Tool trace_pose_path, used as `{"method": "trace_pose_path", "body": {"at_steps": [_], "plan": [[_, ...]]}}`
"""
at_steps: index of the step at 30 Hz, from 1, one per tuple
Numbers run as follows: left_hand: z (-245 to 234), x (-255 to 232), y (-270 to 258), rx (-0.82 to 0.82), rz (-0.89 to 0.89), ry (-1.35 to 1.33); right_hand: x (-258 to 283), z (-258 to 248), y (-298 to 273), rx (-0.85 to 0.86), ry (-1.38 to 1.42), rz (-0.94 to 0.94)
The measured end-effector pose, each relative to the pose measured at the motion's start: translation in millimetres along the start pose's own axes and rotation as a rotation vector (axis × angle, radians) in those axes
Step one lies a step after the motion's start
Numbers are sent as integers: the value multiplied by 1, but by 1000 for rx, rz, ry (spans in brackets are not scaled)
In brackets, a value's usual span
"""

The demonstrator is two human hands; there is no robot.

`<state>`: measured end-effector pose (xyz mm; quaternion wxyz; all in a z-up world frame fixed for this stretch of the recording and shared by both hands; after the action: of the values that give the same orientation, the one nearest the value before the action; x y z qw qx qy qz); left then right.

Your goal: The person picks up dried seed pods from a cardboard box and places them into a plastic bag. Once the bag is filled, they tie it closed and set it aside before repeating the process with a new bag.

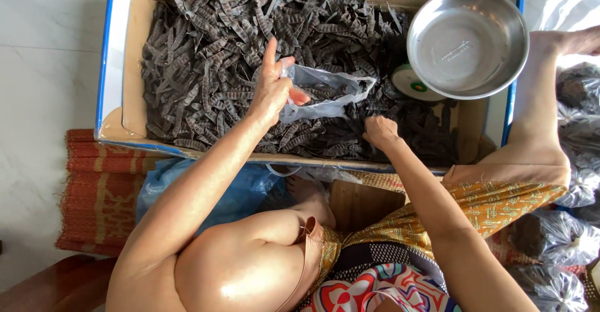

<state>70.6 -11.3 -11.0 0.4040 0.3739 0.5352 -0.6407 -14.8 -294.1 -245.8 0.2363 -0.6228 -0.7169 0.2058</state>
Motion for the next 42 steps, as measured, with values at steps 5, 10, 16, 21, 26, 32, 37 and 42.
{"method": "trace_pose_path", "body": {"at_steps": [5,10,16,21,26,32,37,42], "plan": [[-6,5,3,-24,-26,16,-34,-20,-12,-85,274,10],[-4,4,6,-15,-19,-17,-51,-27,2,-175,276,76],[-1,2,1,-9,0,49,-35,-12,27,33,-81,175],[-1,4,6,-4,-4,-20,-11,-27,20,83,15,249],[0,1,1,14,-4,11,13,-17,30,-11,-12,222],[-2,-1,0,24,13,-6,-36,25,39,35,72,189],[-4,2,1,5,7,-13,-97,23,24,-78,205,221],[-1,-4,-2,-13,-25,52,-43,-9,12,61,63,333]]}}
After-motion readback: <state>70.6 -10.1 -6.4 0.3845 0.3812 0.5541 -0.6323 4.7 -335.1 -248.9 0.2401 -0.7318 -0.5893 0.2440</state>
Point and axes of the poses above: each hand's wrist, its own y-axis towards the middle knuckle, its own z-axis out of the palm, x = y × z, the point moved 8 cm from there along y, towards the middle knuckle, and after that the axes turned 4 degrees about -y, right-handed, at the moved point
